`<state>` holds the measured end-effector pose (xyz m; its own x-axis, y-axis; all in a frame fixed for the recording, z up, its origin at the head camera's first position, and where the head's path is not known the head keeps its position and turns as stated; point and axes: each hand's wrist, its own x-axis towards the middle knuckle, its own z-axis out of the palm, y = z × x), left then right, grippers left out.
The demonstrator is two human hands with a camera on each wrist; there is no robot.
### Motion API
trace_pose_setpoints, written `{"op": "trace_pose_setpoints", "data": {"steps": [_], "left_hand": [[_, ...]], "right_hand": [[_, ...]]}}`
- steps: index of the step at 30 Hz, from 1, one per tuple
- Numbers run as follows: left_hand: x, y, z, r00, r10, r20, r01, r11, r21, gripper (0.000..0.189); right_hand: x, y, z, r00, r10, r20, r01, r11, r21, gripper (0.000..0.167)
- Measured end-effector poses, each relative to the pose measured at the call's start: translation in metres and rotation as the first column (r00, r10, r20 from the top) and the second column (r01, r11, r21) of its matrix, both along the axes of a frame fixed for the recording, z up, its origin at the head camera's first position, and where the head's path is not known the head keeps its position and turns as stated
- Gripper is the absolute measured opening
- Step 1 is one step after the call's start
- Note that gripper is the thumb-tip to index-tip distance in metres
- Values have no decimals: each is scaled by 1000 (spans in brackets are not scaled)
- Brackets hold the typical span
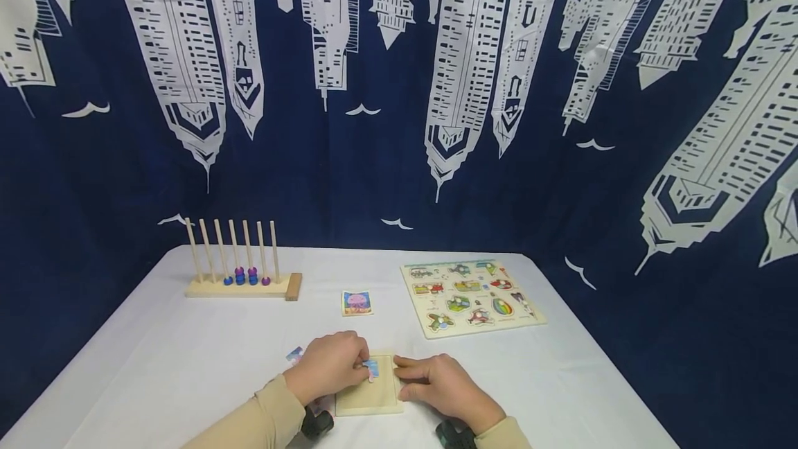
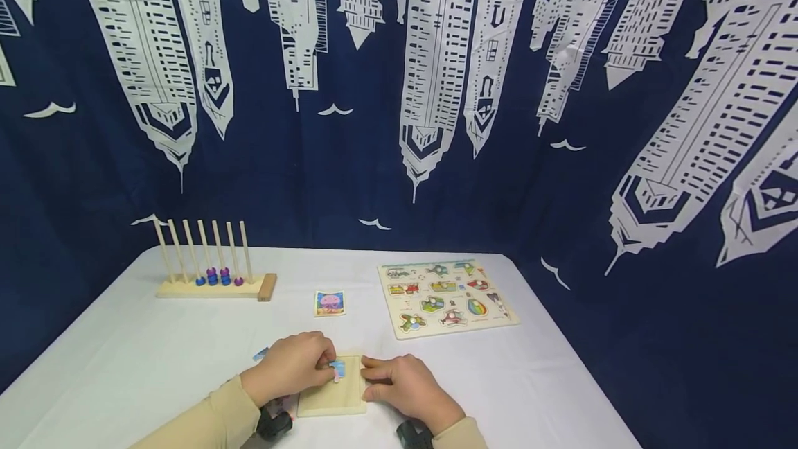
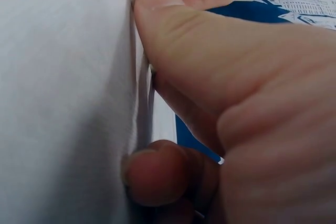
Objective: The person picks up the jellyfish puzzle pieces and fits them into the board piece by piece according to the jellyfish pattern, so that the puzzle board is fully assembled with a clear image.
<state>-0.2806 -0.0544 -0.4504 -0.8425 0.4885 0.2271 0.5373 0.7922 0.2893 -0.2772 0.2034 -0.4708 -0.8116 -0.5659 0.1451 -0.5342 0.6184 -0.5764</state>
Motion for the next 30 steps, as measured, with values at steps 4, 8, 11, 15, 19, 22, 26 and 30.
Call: {"op": "trace_pose_setpoints", "data": {"steps": [4, 8, 11, 15, 19, 22, 26, 30], "left_hand": [[-5, 7, -5, 1000, -4, 10, 4, 1000, 6, 19], [-9, 13, -7, 1000, -3, -8, 4, 1000, 17, 17], [-11, 16, -7, 1000, 0, -9, 1, 1000, 16, 15], [-11, 20, -7, 1000, 2, 7, -2, 1000, 12, 14], [-10, 22, -7, 1000, 14, 20, -14, 1000, 13, 15], [-10, 22, -7, 999, 23, 25, -23, 1000, 21, 16], [-10, 23, -9, 1000, 23, 15, -23, 999, 27, 14], [-9, 23, -11, 1000, 18, -3, -18, 1000, 25, 14]], "right_hand": [[0, 1, -1, 1000, 6, -1, -6, 1000, -1, 46], [-1, 2, -1, 1000, 10, -2, -10, 1000, -15, 46], [-1, 2, -1, 1000, 11, -6, -11, 1000, -22, 46], [-2, 2, -2, 1000, 13, -14, -13, 1000, -28, 47], [-2, 2, -2, 1000, 18, -16, -18, 999, -30, 47], [-2, 2, -1, 1000, 17, -17, -18, 1000, -23, 47], [-2, 2, -1, 1000, 16, -15, -17, 1000, -22, 47], [-1, 2, -3, 1000, 13, -13, -13, 1000, -23, 46]]}}
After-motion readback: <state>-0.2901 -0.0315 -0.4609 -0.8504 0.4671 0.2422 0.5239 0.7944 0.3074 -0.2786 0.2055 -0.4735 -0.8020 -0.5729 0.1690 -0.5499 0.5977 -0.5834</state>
